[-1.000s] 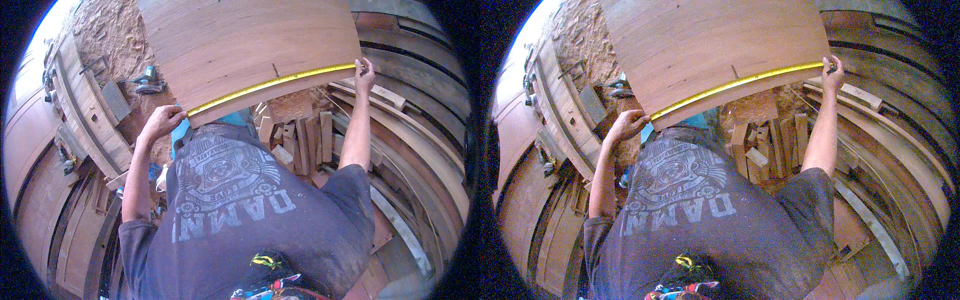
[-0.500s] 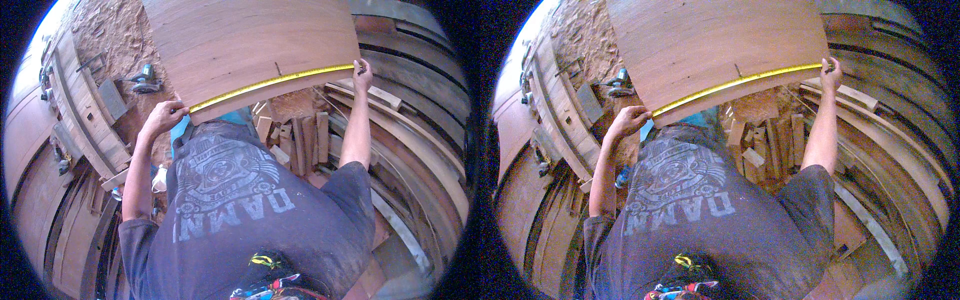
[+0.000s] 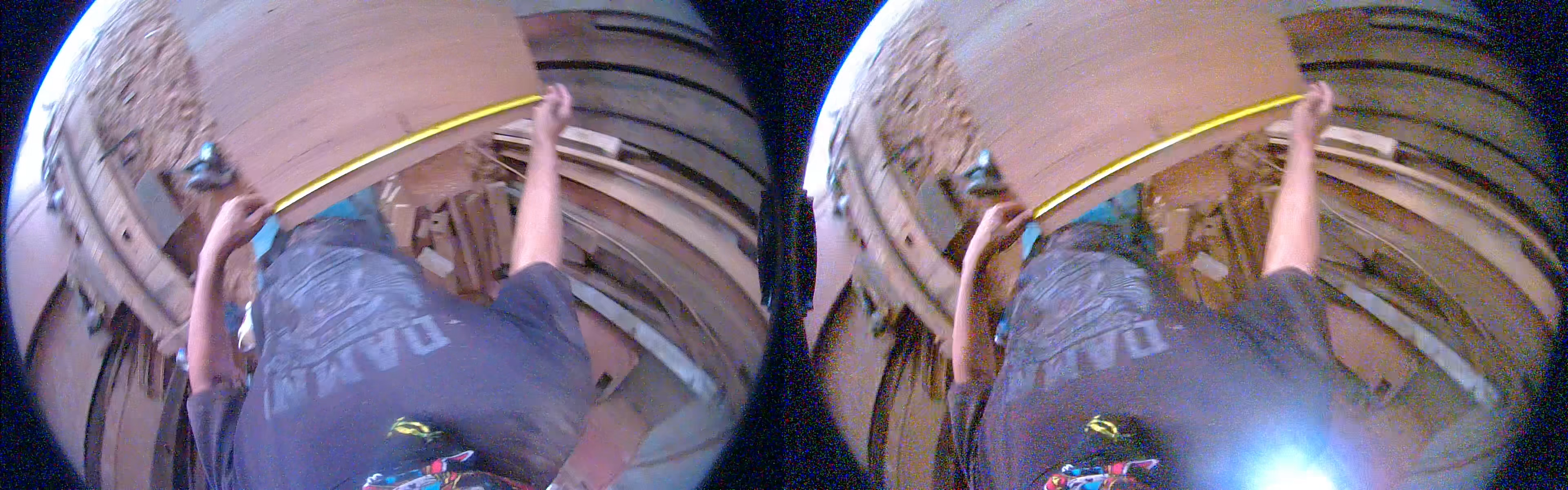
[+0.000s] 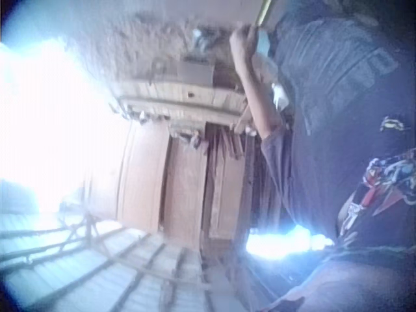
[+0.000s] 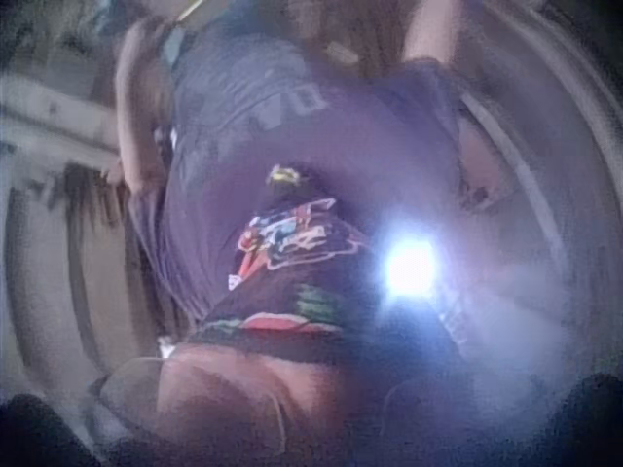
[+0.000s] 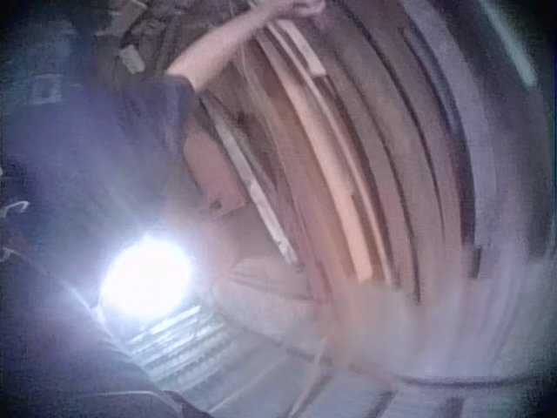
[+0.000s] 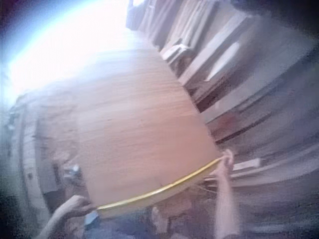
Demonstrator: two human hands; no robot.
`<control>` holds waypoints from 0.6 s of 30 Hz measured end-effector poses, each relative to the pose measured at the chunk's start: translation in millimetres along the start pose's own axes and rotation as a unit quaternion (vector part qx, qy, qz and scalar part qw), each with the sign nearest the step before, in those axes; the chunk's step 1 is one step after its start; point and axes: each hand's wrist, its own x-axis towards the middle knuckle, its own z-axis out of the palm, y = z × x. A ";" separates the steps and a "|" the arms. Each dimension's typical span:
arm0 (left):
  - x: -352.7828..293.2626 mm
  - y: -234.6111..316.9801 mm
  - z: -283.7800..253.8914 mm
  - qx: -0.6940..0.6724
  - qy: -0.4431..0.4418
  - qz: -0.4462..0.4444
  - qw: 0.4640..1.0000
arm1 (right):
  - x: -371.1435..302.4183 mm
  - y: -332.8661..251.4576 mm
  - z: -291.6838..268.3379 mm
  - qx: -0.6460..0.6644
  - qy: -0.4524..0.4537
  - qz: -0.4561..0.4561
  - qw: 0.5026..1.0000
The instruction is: The person measures a large wooden board using a tape measure and marks it with a pencil. They reposition the board and repeat the measuring and marking process multiple times.
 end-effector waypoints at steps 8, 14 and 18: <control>1.6 -6.1 1.7 -0.014 -0.035 -0.082 0.996 | -151.4 -214.7 111.0 0.132 -0.365 0.172 0.905; 1.8 1.7 -5.2 -0.013 -0.049 -0.066 0.997 | -225.0 -240.4 152.3 0.144 -0.587 0.188 0.774; 5.3 1.0 -4.1 -0.032 -0.050 -0.070 0.996 | -229.6 -232.8 158.0 0.073 -0.599 0.185 0.776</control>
